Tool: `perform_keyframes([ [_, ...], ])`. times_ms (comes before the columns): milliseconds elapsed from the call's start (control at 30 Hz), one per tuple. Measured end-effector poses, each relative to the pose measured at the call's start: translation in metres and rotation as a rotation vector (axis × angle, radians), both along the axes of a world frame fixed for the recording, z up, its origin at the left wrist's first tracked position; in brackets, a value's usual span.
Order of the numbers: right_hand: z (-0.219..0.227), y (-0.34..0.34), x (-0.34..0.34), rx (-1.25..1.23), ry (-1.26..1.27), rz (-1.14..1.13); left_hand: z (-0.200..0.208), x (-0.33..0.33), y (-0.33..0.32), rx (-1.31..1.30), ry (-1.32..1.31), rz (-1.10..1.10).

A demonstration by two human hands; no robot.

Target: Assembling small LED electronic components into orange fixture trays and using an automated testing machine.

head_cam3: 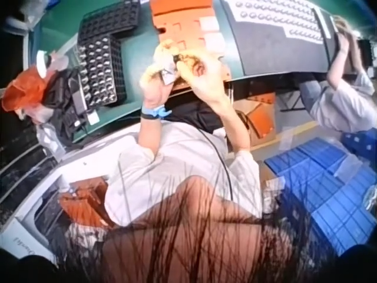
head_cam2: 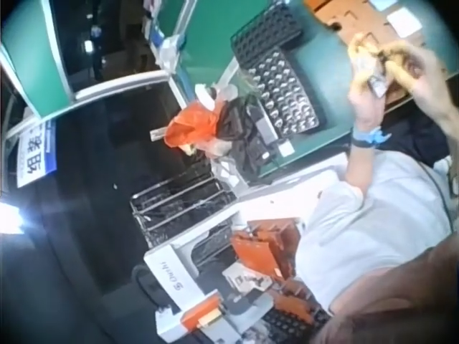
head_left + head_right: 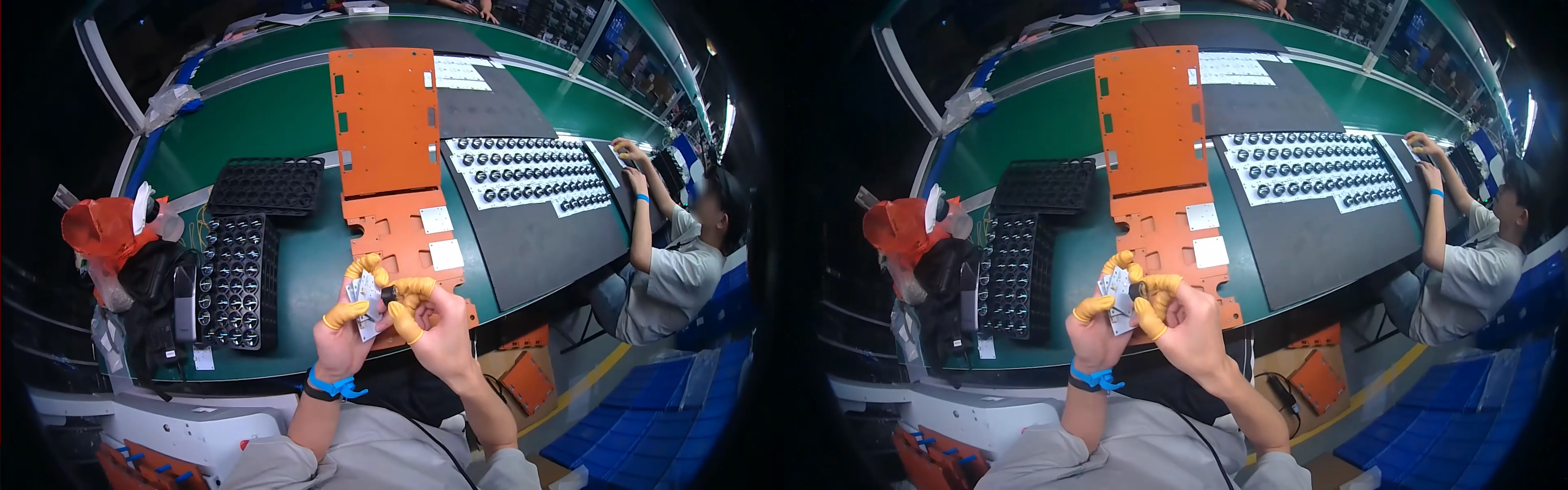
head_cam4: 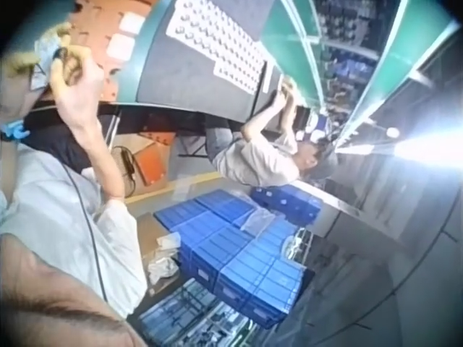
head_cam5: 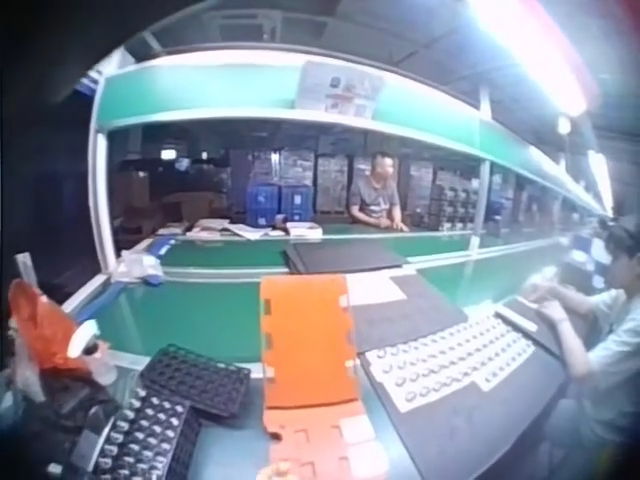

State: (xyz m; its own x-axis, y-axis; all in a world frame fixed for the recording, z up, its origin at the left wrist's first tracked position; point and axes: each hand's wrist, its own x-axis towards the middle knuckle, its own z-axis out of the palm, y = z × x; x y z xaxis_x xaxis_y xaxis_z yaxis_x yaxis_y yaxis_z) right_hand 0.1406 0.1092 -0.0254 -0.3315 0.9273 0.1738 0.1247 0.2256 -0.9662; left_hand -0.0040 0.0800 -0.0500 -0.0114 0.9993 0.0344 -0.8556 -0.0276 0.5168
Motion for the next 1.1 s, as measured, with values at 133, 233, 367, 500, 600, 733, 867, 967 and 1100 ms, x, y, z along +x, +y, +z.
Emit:
perform_keyframes([
  [133, -0.005, 0.003, 0.006, -0.065, 0.183, -0.002, -0.008, 0.002, 0.002, -0.097, -0.01, -0.024],
  [233, 0.0, 0.005, 0.011, 0.073, 0.164, -0.012, -0.014, -0.001, 0.003, -0.085, -0.038, -0.077],
  [367, 0.005, 0.01, 0.022, 0.317, -0.058, 0.012, -0.018, -0.004, -0.002, -0.008, 0.043, -0.109],
  [500, 0.008, 0.014, 0.026, 0.496, -0.144, -0.02, -0.007, -0.001, -0.004, -0.063, 0.228, -0.079],
  [600, 0.008, 0.015, 0.029, 0.581, -0.216, -0.019, -0.003, 0.004, -0.005, -0.08, 0.323, -0.04],
  [733, 0.002, 0.015, 0.032, 0.644, -0.367, -0.025, -0.01, 0.002, -0.006, -0.132, 0.461, 0.004],
  [867, 0.0, 0.014, 0.036, 0.719, -0.438, -0.064, -0.002, 0.004, -0.007, -0.085, 0.56, 0.042],
  [967, 0.007, 0.013, 0.041, 0.653, -0.385, -0.045, 0.003, 0.003, -0.01, -0.069, 0.55, 0.027],
  [1100, 0.023, 0.009, 0.04, 0.494, -0.266, -0.029, 0.004, -0.004, -0.008, -0.03, 0.408, -0.12],
])
